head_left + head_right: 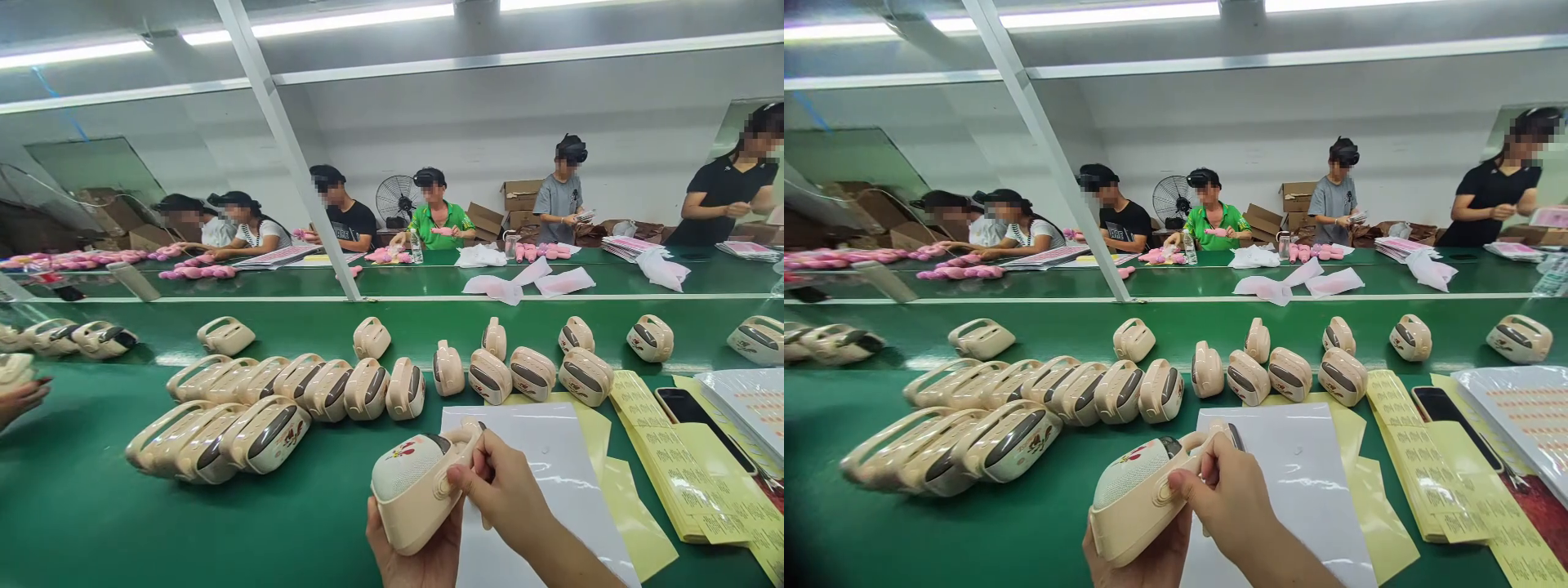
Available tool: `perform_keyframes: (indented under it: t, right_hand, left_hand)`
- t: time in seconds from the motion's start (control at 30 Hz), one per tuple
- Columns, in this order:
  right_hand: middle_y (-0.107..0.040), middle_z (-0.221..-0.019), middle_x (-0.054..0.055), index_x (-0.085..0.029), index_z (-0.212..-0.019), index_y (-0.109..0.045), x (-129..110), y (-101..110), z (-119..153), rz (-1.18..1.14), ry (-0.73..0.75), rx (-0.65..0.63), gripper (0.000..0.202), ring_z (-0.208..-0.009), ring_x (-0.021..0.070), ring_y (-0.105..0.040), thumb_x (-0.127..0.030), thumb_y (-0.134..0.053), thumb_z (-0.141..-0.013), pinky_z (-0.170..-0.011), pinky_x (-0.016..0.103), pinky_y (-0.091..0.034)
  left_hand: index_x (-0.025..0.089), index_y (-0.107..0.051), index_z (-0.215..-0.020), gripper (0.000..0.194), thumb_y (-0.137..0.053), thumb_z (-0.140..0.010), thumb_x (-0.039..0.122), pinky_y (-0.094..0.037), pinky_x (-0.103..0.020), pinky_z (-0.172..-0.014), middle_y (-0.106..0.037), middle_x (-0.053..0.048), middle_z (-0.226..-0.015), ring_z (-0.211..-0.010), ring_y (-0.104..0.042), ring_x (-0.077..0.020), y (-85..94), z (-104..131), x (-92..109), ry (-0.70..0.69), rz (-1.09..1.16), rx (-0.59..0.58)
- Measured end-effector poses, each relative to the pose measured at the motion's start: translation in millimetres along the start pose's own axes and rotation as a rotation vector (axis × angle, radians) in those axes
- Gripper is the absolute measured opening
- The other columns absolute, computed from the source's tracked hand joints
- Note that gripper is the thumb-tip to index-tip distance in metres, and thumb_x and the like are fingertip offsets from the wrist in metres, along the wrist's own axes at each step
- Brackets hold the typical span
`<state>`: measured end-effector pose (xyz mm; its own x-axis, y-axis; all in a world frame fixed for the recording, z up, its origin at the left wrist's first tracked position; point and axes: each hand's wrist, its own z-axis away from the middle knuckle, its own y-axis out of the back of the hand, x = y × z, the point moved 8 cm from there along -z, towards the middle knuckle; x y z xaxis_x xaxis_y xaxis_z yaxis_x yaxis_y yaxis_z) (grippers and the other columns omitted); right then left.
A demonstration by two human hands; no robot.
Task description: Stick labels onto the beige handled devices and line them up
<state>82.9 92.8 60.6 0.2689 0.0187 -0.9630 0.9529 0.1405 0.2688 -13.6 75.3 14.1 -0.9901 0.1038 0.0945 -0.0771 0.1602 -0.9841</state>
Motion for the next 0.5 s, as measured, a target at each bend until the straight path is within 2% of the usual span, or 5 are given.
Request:
perform_keyframes:
  t: [0.17, 0.27, 0.37, 0.43, 0.5]
  right_hand:
    - [-0.038, -0.047, -0.009, -0.022, -0.057, -0.03, -1, 0, -2, 0.117, -0.05, -0.046, 0.036, -0.038, 0.0074, -0.034, -0.034, -0.06, -0.072, -0.042, 0.021, -0.022]
    - [-0.039, -0.044, -0.01, -0.022, -0.056, -0.031, 0, 5, -2, 0.209, -0.067, -0.05, 0.037, -0.036, 0.007, -0.037, -0.033, -0.062, -0.071, -0.042, 0.02, -0.024]
    - [-0.04, -0.046, -0.011, -0.022, -0.059, -0.032, 7, 2, 0, 0.105, -0.073, -0.128, 0.033, -0.033, 0.0064, -0.038, -0.032, -0.062, -0.07, -0.038, 0.019, -0.025]
    - [-0.041, -0.047, -0.011, -0.023, -0.067, -0.038, 8, -3, 4, -0.015, -0.023, -0.178, 0.023, -0.032, 0.0068, -0.039, -0.034, -0.057, -0.074, -0.035, 0.018, -0.027]
    - [-0.041, -0.046, -0.01, -0.023, -0.079, -0.046, 1, 0, 7, -0.013, 0.12, -0.119, 0.014, -0.033, 0.0077, -0.04, -0.035, -0.051, -0.079, -0.035, 0.018, -0.03]
  left_hand:
    - [0.025, -0.063, -0.109, 0.035, -0.048, -0.081, 0.04, -0.047, -0.035, -0.09, -0.064, -0.005, -0.114, -0.105, -0.059, -0.0248, -1.8, 1, 1, -0.047, -0.063, -0.007]
    - [0.019, -0.059, -0.115, 0.04, -0.039, -0.086, 0.037, -0.047, -0.035, -0.09, -0.062, -0.011, -0.118, -0.107, -0.057, -0.0259, -7.7, 0, 1, -0.095, -0.115, -0.086]
    - [0.018, -0.056, -0.119, 0.045, -0.031, -0.089, 0.039, -0.045, -0.032, -0.091, -0.058, -0.011, -0.122, -0.111, -0.054, -0.0248, -10.6, -2, -2, -0.055, -0.112, -0.169]
    - [0.019, -0.055, -0.12, 0.048, -0.026, -0.089, 0.043, -0.043, -0.033, -0.094, -0.055, -0.01, -0.125, -0.115, -0.051, -0.0247, -9.9, -3, -2, -0.025, -0.099, -0.196]
    - [0.021, -0.053, -0.122, 0.051, -0.023, -0.089, 0.046, -0.041, -0.035, -0.095, -0.054, -0.009, -0.127, -0.117, -0.049, -0.0249, -10.9, -2, -1, -0.005, -0.088, -0.223]
